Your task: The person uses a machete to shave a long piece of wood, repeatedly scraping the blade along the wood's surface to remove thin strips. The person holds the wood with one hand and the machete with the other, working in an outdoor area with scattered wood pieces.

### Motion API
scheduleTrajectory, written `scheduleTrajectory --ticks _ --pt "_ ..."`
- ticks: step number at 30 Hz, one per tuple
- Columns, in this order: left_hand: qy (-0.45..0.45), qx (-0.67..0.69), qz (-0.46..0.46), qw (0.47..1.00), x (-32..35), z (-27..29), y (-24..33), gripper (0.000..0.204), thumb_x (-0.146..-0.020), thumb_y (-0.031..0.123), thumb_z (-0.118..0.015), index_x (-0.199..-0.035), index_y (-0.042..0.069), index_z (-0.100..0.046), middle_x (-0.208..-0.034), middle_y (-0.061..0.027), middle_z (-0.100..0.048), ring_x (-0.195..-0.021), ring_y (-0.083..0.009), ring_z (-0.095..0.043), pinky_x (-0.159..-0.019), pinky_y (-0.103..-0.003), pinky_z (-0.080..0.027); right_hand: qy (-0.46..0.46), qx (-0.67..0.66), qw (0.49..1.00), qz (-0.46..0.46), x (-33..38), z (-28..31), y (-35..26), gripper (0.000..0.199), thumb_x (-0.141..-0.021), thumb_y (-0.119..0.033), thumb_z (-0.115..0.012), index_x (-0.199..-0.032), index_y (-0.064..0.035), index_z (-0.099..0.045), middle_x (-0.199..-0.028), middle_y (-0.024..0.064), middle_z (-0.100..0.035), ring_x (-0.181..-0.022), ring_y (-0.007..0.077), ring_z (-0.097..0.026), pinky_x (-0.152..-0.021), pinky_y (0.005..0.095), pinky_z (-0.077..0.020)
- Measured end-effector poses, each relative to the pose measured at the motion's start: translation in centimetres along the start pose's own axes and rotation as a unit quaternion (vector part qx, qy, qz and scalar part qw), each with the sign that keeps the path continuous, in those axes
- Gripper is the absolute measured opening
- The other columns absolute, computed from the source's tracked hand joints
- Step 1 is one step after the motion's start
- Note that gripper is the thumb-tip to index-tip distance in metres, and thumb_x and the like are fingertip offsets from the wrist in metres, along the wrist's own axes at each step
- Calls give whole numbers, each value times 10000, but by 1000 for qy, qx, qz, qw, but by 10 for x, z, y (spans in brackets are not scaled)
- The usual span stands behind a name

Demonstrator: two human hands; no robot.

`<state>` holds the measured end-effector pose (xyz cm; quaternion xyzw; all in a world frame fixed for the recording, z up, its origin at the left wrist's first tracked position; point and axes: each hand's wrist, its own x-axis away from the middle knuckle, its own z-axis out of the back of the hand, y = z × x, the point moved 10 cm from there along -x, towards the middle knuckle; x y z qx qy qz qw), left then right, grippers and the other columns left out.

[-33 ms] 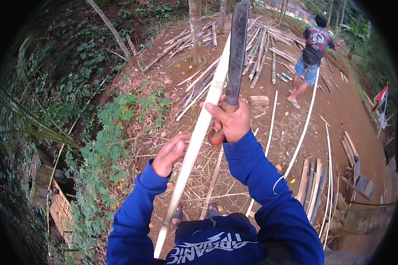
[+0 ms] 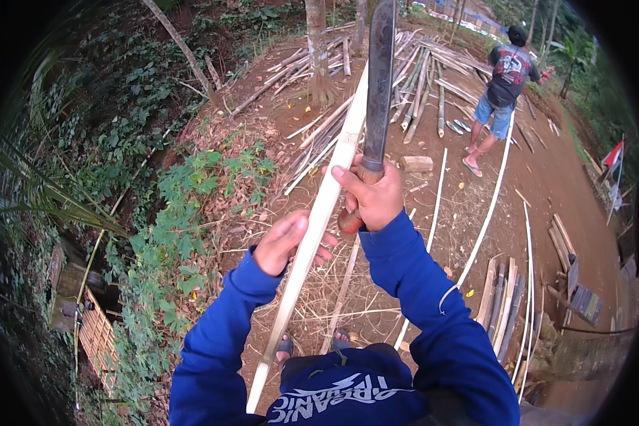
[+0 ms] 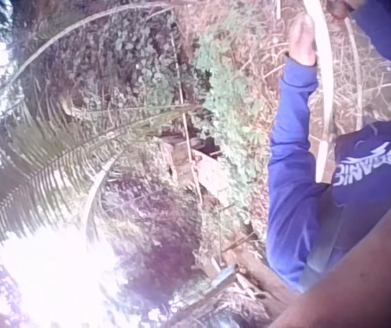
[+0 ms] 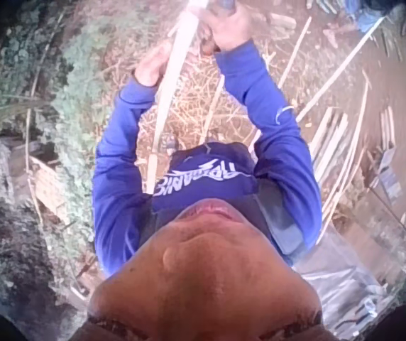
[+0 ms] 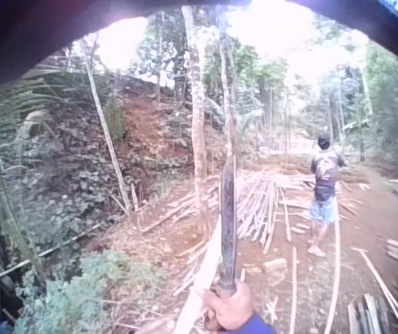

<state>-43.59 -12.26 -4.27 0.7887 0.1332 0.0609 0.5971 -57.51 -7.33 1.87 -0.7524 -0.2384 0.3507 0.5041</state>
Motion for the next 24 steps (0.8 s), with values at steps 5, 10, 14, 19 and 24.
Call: scheduleTrajectory --ticks 5,10,14,19,24 --pt "61 -14 -6 998 -17 -6 3 194 -1014 238 -464 -976 55 -516 -534 -56 -510 -333 -119 -409 -328 -246 -337 49 419 881 213 6 33 -57 193 -843 -241 -706 -775 -83 -619 -598 60 -606 -437 195 -550 -438 326 -415" --pt "81 -70 30 994 -11 -16 0 202 -1019 248 -458 -944 66 -499 -530 -25 -476 -358 -93 -395 -341 -230 -313 3 625 703 340 11 15 -86 207 -671 -202 -714 -751 -126 -539 -591 84 -569 -555 310 -604 -488 400 -415" --pt "85 -59 16 995 -9 -25 3 231 -1020 274 -455 -918 68 -487 -517 -8 -413 -349 -77 -346 -338 -230 -288 11 683 645 341 1 18 -95 176 -700 -207 -698 -762 -120 -558 -610 89 -588 -577 321 -618 -529 438 -455" --pt "69 -36 17 997 -4 -39 4 232 -1017 274 -461 -909 70 -485 -517 2 -394 -343 -73 -328 -328 -230 -275 47 687 662 297 -33 55 -124 156 -736 -183 -682 -799 -90 -574 -639 124 -606 -610 339 -632 -577 450 -503" --pt "73 -10 34 997 -1 -37 -5 241 -1013 280 -472 -899 67 -487 -516 1 -388 -344 -73 -331 -326 -230 -274 -70 703 618 345 18 12 -96 171 -713 -194 -699 -797 -112 -576 -638 111 -605 -592 341 -623 -577 454 -496"
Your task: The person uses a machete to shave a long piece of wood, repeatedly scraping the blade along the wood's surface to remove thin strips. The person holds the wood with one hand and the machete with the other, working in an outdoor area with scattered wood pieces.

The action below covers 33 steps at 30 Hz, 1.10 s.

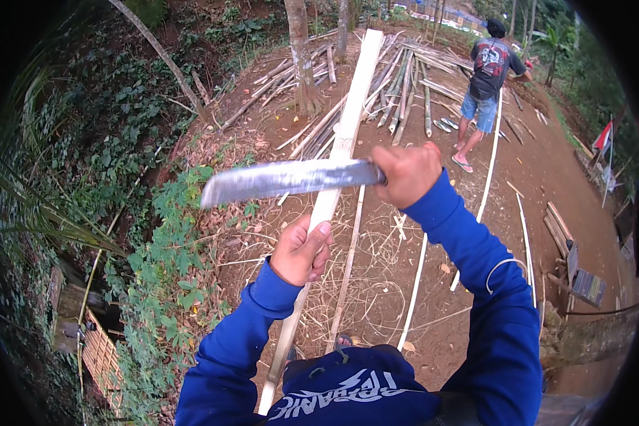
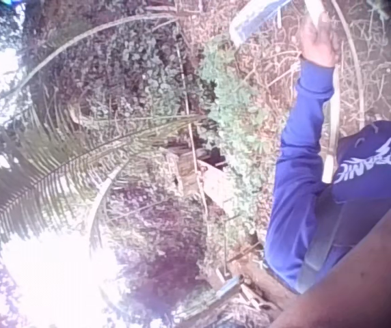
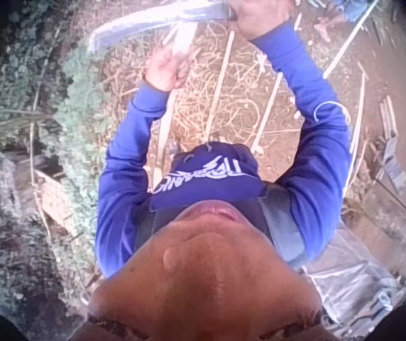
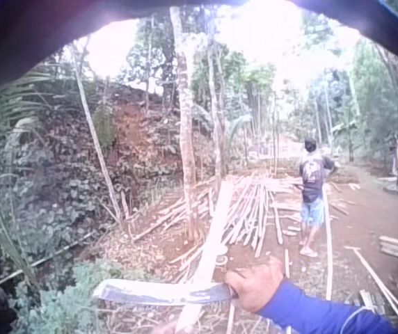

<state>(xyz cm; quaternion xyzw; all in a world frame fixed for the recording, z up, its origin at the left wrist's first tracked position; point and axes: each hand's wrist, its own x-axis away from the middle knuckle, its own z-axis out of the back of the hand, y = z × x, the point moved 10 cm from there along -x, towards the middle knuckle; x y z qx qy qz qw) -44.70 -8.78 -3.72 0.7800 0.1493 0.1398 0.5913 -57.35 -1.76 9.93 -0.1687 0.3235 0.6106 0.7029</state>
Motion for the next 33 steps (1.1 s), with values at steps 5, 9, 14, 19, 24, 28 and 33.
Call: scheduleTrajectory --ticks 5,9,14,19,24,28,33 --pt "-4 -11 12 1000 10 -8 -6 241 -1012 285 -475 -901 71 -491 -511 5 -378 -350 -71 -322 -334 -227 -272 40 25 985 -166 2 5 66 226 -686 -246 -727 -781 -118 -567 -660 113 -630 -609 329 -643 -569 457 -505" --pt "-6 -13 5 1000 18 -5 -1 233 -1017 284 -467 -900 83 -477 -522 22 -374 -384 -60 -321 -361 -225 -279 -19 -7 997 -74 9 -6 26 194 -738 -275 -705 -791 -143 -573 -643 94 -636 -580 298 -657 -514 467 -509" --pt "-3 -26 9 1000 14 0 0 249 -1019 285 -462 -885 76 -485 -522 11 -369 -368 -66 -322 -346 -232 -267 9 6 999 -49 19 -2 2 252 -604 -200 -733 -768 -147 -550 -638 47 -599 -574 292 -628 -559 448 -446" --pt "1 1 40 999 22 2 -9 255 -1019 291 -462 -882 76 -482 -530 3 -369 -362 -67 -320 -342 -229 -257 -14 16 1000 -23 25 1 -27 211 -642 -190 -719 -768 -141 -556 -642 49 -609 -585 279 -634 -581 465 -439" --pt "-10 -19 16 1000 19 -11 -1 261 -1017 306 -465 -891 78 -481 -524 6 -361 -364 -68 -322 -341 -230 -257 29 -15 994 -100 18 9 20 148 -712 -164 -679 -761 -103 -554 -642 111 -608 -583 340 -619 -521 454 -474" --pt "-15 -30 -5 999 26 -11 -7 258 -1016 300 -465 -895 73 -480 -529 5 -370 -366 -67 -325 -342 -223 -264 -33 66 997 28 25 -2 -19 165 -740 -264 -691 -857 -170 -623 -632 61 -639 -575 267 -660 -478 428 -493" --pt "-2 -31 13 999 17 -13 -10 248 -1016 296 -467 -908 72 -474 -527 5 -371 -371 -65 -327 -342 -225 -263 7 38 994 -102 7 6 43 203 -660 -233 -722 -761 -138 -574 -619 78 -605 -584 302 -642 -551 485 -471"
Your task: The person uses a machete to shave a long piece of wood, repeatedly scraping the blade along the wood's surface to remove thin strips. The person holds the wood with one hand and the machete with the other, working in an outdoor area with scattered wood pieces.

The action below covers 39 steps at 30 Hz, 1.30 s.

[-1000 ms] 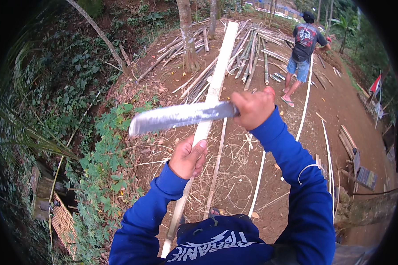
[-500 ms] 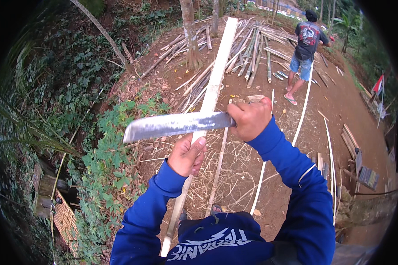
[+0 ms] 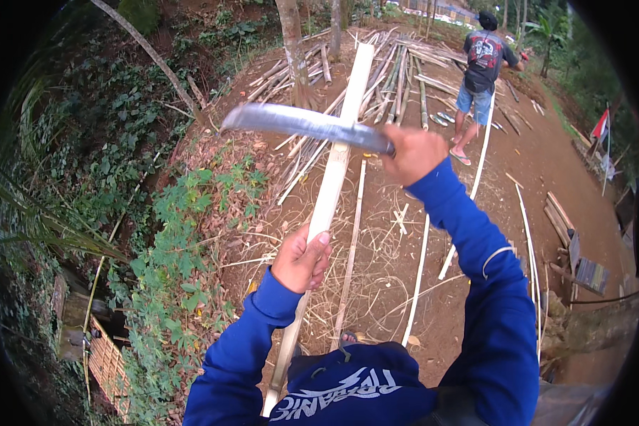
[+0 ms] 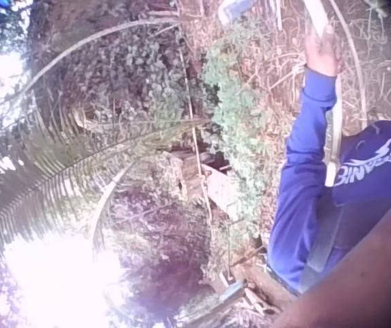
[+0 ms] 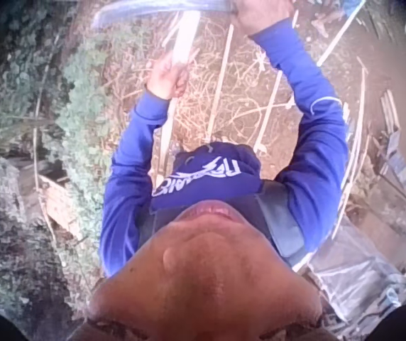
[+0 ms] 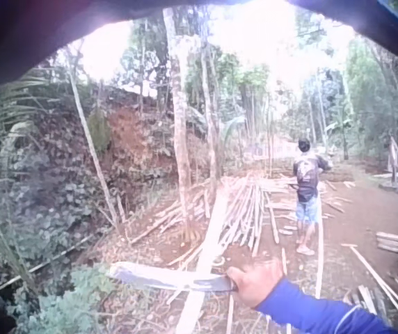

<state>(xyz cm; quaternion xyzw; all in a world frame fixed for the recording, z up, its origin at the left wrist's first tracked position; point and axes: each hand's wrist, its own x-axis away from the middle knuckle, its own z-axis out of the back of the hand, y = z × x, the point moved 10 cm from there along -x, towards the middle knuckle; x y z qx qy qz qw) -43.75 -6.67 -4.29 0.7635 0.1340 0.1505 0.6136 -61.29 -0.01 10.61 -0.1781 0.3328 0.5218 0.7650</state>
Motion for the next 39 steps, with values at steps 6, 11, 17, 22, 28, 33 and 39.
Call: scheduleTrajectory --ticks 6,11,17,22,28,33,39 --pt "0 -2 -23 1000 13 4 -5 244 -1014 289 -471 -906 71 -480 -521 4 -377 -373 -64 -331 -345 -224 -271 -41 -14 998 -53 -23 -16 37 175 -734 -232 -680 -832 -112 -598 -688 131 -649 -650 353 -653 -610 493 -516" --pt "5 -15 -16 1000 -3 9 0 231 -1020 267 -453 -912 64 -474 -525 10 -374 -383 -61 -338 -354 -223 -276 -28 25 995 -89 -48 0 54 160 -756 -202 -674 -867 -112 -602 -685 147 -642 -682 364 -653 -619 489 -517" --pt "5 -4 7 1000 31 12 -27 237 -1021 271 -449 -897 69 -462 -526 13 -369 -387 -63 -330 -362 -220 -282 -53 27 997 -39 -34 -22 51 146 -754 -194 -661 -869 -124 -602 -712 142 -643 -695 358 -654 -667 491 -520" --pt "46 -72 -58 995 2 23 -16 189 -1017 216 -461 -899 68 -467 -515 23 -369 -402 -55 -339 -377 -222 -295 55 7 986 -157 -65 10 127 168 -809 -225 -639 -897 -83 -663 -727 189 -652 -742 393 -649 -694 487 -513" --pt "127 -232 -99 959 -2 34 -8 195 -1013 192 -460 -949 27 -541 -486 16 -447 -405 -63 -408 -395 -243 -327 -18 1 999 46 6 -10 -46 205 -668 -196 -713 -803 -132 -572 -634 81 -594 -577 293 -634 -527 422 -481" --pt "176 -335 -157 912 0 26 6 191 -975 164 -516 -878 5 -561 -532 -101 -535 -453 -220 -546 -441 -338 -404 -15 -32 999 39 27 -36 -51 219 -653 -220 -719 -812 -163 -580 -648 46 -589 -564 280 -627 -516 435 -471" --pt "204 -410 -186 869 17 23 11 157 -953 136 -545 -871 2 -535 -554 -215 -543 -511 -407 -575 -448 -445 -412 -23 16 997 -70 3 -32 9 173 -718 -214 -692 -838 -133 -598 -661 104 -633 -607 309 -653 -542 445 -512"
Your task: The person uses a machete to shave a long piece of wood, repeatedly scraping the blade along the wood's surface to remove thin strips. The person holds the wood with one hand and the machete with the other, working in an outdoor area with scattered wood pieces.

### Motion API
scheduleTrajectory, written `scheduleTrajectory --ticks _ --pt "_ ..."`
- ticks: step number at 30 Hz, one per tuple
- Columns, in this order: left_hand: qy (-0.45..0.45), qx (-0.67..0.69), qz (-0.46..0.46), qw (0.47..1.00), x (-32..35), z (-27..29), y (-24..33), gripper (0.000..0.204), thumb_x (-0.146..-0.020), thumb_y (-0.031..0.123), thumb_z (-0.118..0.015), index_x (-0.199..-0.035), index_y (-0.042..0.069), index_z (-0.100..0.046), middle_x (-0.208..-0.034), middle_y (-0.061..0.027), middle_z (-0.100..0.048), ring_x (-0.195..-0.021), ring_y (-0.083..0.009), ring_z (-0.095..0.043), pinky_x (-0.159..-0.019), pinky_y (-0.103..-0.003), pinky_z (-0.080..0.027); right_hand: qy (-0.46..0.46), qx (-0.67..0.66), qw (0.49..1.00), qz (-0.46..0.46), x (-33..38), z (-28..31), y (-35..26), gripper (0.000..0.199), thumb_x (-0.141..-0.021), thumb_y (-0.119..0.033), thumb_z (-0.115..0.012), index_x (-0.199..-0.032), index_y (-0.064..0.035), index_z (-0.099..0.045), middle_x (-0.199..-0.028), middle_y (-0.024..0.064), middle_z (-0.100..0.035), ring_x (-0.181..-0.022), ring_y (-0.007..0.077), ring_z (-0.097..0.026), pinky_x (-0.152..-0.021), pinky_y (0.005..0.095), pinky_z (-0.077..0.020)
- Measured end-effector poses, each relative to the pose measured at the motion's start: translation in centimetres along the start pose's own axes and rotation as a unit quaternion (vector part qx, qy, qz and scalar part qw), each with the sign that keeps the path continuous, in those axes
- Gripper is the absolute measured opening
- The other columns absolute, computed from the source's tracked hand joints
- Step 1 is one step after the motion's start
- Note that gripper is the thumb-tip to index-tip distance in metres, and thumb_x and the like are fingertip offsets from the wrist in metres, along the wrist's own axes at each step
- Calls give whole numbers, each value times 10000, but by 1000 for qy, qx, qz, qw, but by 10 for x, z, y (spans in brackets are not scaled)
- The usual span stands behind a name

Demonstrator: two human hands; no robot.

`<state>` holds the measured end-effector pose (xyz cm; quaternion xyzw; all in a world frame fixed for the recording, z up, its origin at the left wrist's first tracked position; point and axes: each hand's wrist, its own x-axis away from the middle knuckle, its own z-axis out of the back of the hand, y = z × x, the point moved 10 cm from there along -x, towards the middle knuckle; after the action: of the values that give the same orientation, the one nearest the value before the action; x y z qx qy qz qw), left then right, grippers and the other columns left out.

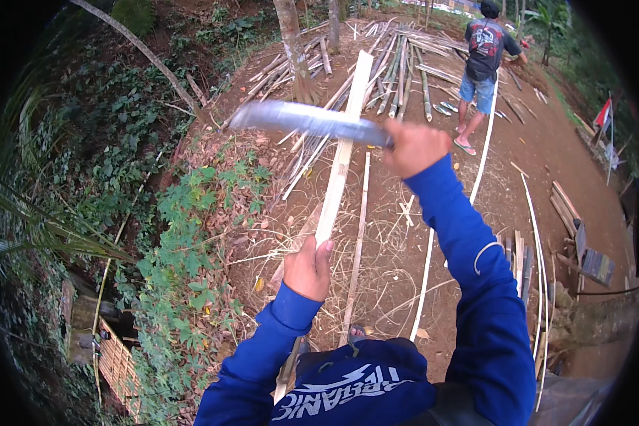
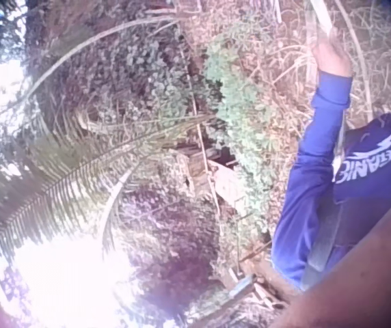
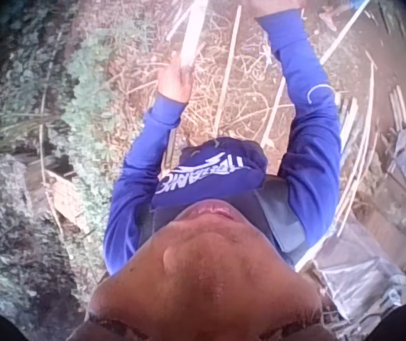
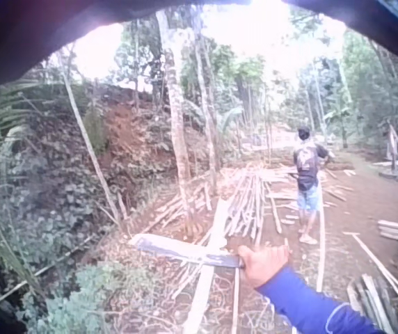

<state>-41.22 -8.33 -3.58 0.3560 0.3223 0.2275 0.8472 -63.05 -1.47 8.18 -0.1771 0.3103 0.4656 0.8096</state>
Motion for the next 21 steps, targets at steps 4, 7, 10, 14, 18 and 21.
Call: scheduleTrajectory --ticks 4,7,10,14,18,21 --pt "-11 -17 -4 1000 0 -5 -2 182 -953 140 -545 -857 -10 -509 -538 -231 -526 -518 -432 -565 -459 -482 -400 -6 -9 999 -40 -13 1 47 127 -788 -231 -654 -888 -156 -629 -634 106 -633 -606 309 -665 -560 464 -535" --pt "-26 -48 20 998 -2 -11 -2 187 -958 134 -534 -856 -22 -542 -583 -199 -579 -538 -390 -600 -480 -425 -438 -65 -10 994 88 32 -9 -37 121 -742 -263 -663 -816 -179 -618 -630 73 -622 -570 267 -662 -470 420 -500" --pt "-12 -74 8 997 2 -9 5 186 -952 129 -540 -854 -29 -530 -588 -221 -574 -545 -422 -584 -490 -461 -433 -45 -21 994 102 37 -1 -43 136 -736 -267 -663 -808 -173 -596 -653 71 -635 -578 277 -663 -481 480 -477" --pt "-29 -50 9 998 -9 -16 13 192 -949 124 -540 -840 -31 -519 -594 -233 -567 -561 -433 -582 -495 -471 -429 -36 -66 996 52 35 -7 -19 147 -724 -268 -672 -802 -175 -589 -653 71 -639 -571 282 -662 -494 519 -459" --pt "-7 -63 -8 998 -1 -7 18 213 -953 127 -537 -815 -34 -515 -586 -224 -563 -551 -416 -585 -481 -443 -421 -41 -13 992 115 43 1 -44 141 -729 -238 -667 -809 -163 -579 -635 57 -612 -581 294 -648 -492 422 -474" --pt "-24 -42 3 999 -7 -17 25 212 -956 132 -534 -824 -33 -518 -579 -212 -567 -537 -391 -599 -481 -433 -431 -23 -38 999 9 22 1 8 154 -737 -251 -666 -817 -151 -582 -651 72 -624 -584 308 -646 -523 436 -496"
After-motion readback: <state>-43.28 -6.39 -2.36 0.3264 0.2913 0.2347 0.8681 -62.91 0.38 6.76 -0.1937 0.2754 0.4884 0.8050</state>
